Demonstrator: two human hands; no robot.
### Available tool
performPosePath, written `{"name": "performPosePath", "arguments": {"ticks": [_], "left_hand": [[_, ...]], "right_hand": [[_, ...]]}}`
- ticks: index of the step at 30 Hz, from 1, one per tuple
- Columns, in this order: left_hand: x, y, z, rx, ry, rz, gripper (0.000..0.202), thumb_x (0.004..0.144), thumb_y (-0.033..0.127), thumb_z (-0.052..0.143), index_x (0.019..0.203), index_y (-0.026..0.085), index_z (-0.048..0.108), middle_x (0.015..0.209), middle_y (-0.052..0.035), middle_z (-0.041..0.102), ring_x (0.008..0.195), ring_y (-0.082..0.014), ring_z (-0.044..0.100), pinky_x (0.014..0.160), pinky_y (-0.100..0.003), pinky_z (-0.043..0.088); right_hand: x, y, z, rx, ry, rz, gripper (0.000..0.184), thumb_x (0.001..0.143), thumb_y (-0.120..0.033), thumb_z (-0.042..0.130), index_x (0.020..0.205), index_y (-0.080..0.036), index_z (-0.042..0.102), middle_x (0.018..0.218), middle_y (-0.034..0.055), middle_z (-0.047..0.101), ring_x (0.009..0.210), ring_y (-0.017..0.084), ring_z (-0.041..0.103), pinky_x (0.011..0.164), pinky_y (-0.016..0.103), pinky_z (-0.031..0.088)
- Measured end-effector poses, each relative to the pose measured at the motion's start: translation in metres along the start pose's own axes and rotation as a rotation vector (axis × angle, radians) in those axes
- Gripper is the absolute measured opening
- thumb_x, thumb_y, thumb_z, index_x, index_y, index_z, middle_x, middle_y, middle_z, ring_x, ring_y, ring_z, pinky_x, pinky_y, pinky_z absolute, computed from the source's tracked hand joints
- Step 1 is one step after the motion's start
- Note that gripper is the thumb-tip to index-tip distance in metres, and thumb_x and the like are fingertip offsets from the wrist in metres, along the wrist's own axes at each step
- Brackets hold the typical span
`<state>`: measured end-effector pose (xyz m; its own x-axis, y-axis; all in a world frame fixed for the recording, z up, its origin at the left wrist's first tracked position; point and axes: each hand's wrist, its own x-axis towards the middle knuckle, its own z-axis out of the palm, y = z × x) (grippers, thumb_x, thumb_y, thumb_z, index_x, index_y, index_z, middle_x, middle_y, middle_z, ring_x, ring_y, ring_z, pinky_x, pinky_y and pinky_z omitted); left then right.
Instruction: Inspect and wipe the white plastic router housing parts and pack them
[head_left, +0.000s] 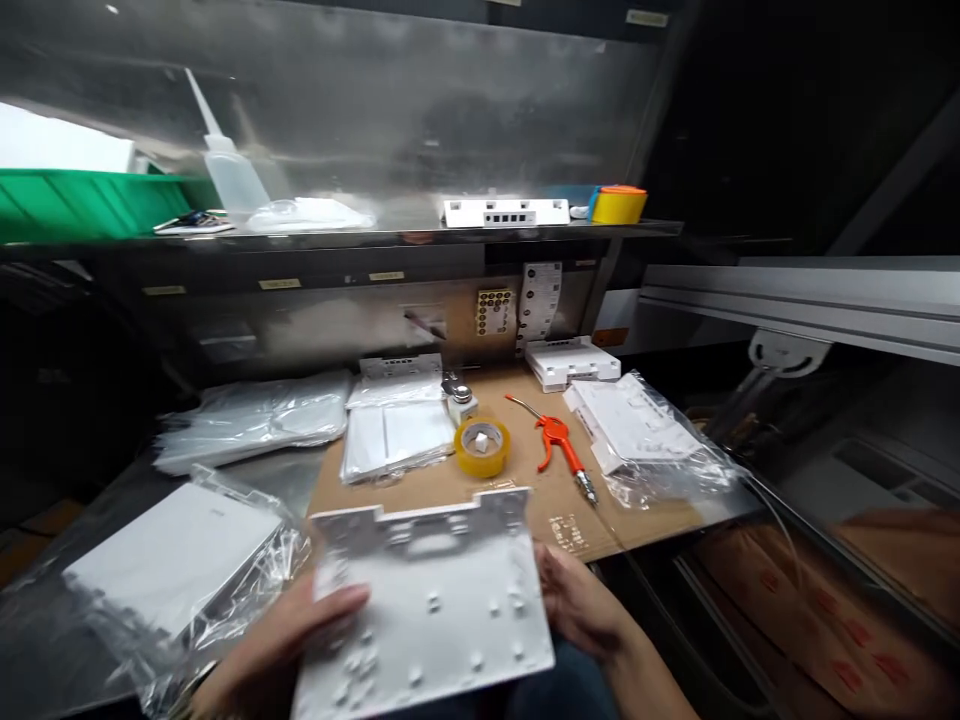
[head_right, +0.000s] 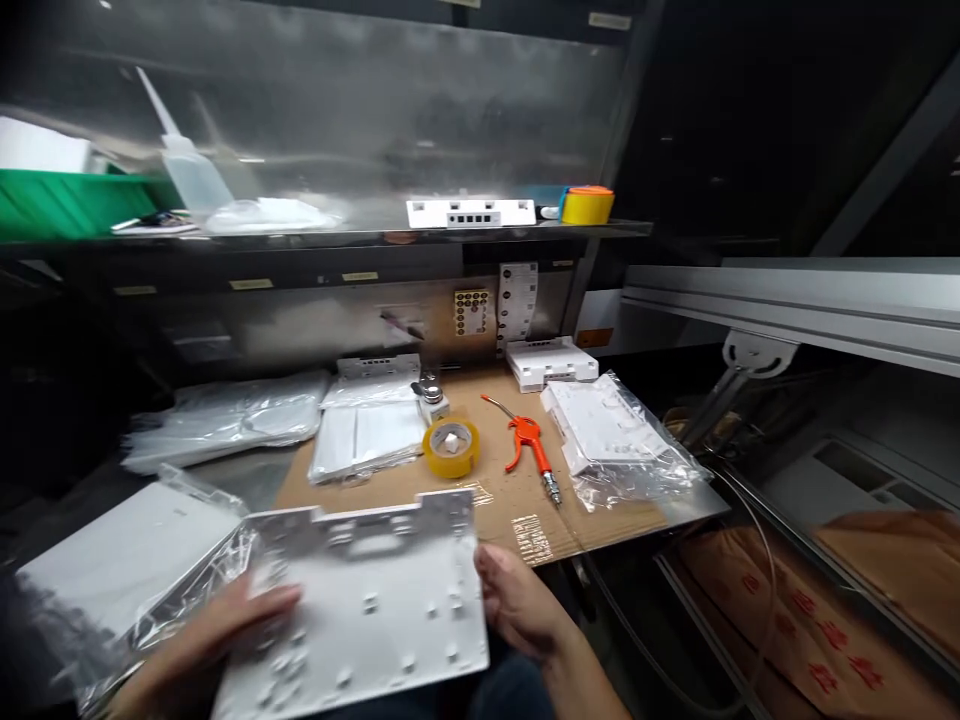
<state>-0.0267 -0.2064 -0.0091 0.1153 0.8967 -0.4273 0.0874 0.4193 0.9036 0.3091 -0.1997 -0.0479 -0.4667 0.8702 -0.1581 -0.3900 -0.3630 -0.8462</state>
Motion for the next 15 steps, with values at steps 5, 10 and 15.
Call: {"name": "performPosePath", "arguments": {"ticks": [5, 10, 15], "left_hand": [[0.095, 0.045, 0.024, 0.513, -0.090, 0.338, 0.063, 0.088, 0.077, 0.045, 0.079, 0.021, 0.072, 0.084, -0.0128, 0.076, 0.082, -0.0337, 0.071, 0.081, -0.047, 0.059], [0.165, 0.056, 0.014, 0.742, 0.241, 0.580, 0.029, 0.084, 0.039, 0.066, 0.109, 0.025, 0.065, 0.120, -0.0165, 0.071, 0.130, -0.0409, 0.052, 0.109, -0.051, 0.041], [0.189, 0.052, -0.004, 0.840, 0.330, 0.614, 0.025, 0.090, 0.030, 0.055, 0.113, 0.023, 0.059, 0.099, -0.0155, 0.073, 0.108, -0.0397, 0.065, 0.095, -0.049, 0.046]], "right_hand": [[-0.021, 0.012, -0.034, 0.316, 0.470, -0.058, 0.056, 0.076, -0.053, 0.087, 0.116, -0.016, 0.073, 0.112, 0.0139, 0.080, 0.113, 0.034, 0.074, 0.100, 0.049, 0.058], [-0.039, -0.008, -0.060, 0.390, 0.721, -0.232, 0.059, 0.080, -0.055, 0.080, 0.125, -0.019, 0.071, 0.123, 0.0129, 0.077, 0.124, 0.034, 0.069, 0.107, 0.052, 0.055], [-0.050, -0.023, -0.059, 0.368, 0.785, -0.367, 0.063, 0.085, -0.059, 0.074, 0.135, -0.020, 0.067, 0.132, 0.0131, 0.073, 0.133, 0.034, 0.063, 0.114, 0.053, 0.049]]}}
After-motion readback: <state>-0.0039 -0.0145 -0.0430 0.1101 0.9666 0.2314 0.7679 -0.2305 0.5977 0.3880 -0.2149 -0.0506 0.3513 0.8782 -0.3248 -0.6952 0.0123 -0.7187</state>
